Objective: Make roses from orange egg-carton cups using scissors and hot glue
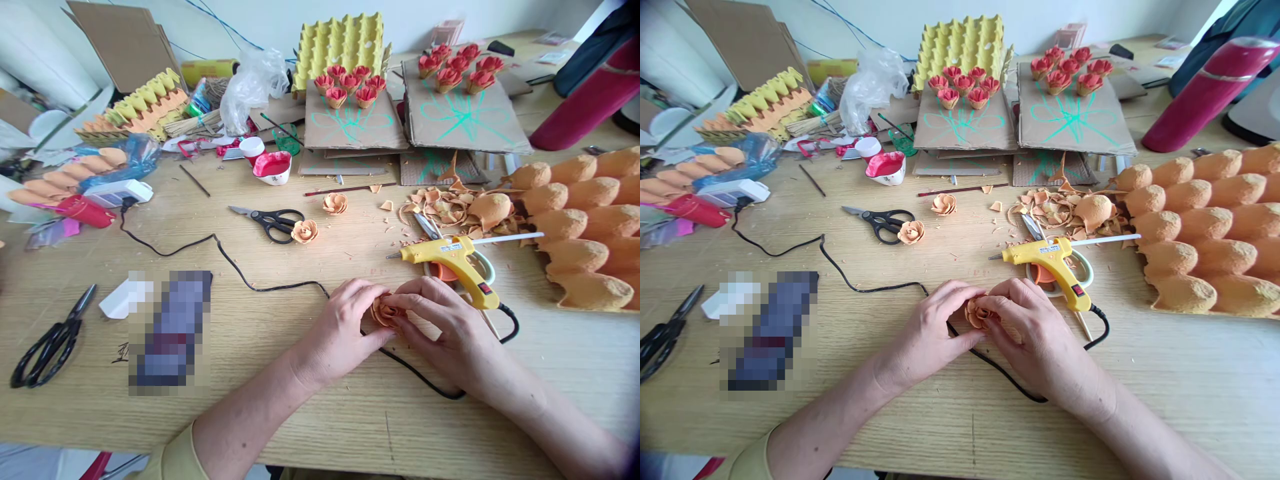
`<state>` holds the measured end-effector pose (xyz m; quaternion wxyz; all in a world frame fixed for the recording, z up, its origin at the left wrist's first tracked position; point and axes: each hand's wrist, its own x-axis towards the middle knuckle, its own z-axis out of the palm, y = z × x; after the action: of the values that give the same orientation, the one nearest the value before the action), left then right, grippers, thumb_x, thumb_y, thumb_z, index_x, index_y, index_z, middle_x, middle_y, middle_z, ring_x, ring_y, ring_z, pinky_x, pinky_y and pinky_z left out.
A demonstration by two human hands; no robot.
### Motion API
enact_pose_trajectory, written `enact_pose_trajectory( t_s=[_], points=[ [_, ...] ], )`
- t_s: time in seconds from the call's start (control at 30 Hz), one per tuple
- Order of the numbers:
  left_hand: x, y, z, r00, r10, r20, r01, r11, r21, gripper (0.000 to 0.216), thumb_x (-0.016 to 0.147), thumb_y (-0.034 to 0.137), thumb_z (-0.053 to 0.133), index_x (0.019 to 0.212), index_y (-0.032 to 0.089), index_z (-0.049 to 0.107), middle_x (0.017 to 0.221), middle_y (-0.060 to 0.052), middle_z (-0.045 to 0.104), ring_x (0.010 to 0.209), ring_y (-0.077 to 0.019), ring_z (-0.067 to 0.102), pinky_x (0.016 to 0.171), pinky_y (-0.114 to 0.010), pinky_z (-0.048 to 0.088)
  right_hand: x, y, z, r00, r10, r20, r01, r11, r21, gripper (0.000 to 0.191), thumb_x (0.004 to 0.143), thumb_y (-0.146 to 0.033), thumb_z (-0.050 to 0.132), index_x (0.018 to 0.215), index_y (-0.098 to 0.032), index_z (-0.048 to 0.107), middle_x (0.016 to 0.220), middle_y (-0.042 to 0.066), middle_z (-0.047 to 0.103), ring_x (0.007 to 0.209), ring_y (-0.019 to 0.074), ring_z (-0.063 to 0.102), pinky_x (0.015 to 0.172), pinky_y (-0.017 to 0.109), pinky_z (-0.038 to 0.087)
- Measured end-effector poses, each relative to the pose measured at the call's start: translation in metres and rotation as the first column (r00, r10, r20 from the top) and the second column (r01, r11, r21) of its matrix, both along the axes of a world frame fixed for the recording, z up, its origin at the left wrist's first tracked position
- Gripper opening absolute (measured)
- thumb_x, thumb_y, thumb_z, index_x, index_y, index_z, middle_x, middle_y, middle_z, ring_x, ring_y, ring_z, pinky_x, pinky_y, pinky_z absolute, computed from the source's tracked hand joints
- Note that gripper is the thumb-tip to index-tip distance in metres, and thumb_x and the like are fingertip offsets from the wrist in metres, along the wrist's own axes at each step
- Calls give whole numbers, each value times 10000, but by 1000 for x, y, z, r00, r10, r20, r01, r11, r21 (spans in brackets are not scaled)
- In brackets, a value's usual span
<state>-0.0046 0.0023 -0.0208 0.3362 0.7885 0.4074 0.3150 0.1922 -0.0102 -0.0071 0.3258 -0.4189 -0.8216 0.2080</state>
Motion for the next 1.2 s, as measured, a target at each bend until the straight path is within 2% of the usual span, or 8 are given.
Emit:
enact_pose_trajectory(
  t_s=[0.4,0.97,1.1,1.2],
  points=[
    [0,1,0,1000,-4,-1,4,1000,-19,458,798,126,789,1214,202,612,1171,-88,674,1117,-236,645,1004,-386,538,3,2,-6,1000,3,13,-3,1000,-16,167,943,-142,626,1049,-258,684,998,65,678,886,218,644,762,384,539],
    [0,1,1,1000,-1,1,1,999,-53,422,808,142,790,1193,168,620,1155,-79,679,1098,-207,643,979,-325,522,1,4,-4,999,23,33,-23,1000,20,119,952,-132,635,1022,-200,703,942,65,674,834,190,611,721,351,485],
    [0,2,0,1000,0,8,1,998,-58,422,803,144,796,1187,166,623,1153,-74,680,1094,-202,643,974,-313,517,1,4,-4,998,38,45,-37,999,-11,104,952,-138,635,991,-202,708,933,65,678,828,195,617,724,351,488],
    [0,2,0,1000,4,10,-3,998,-70,444,783,147,815,1184,174,626,1134,-65,685,1077,-205,650,962,-318,523,4,4,-4,1000,15,3,-15,998,-55,142,961,-156,624,1058,-221,704,962,61,674,850,194,627,750,345,508]
  ],
)
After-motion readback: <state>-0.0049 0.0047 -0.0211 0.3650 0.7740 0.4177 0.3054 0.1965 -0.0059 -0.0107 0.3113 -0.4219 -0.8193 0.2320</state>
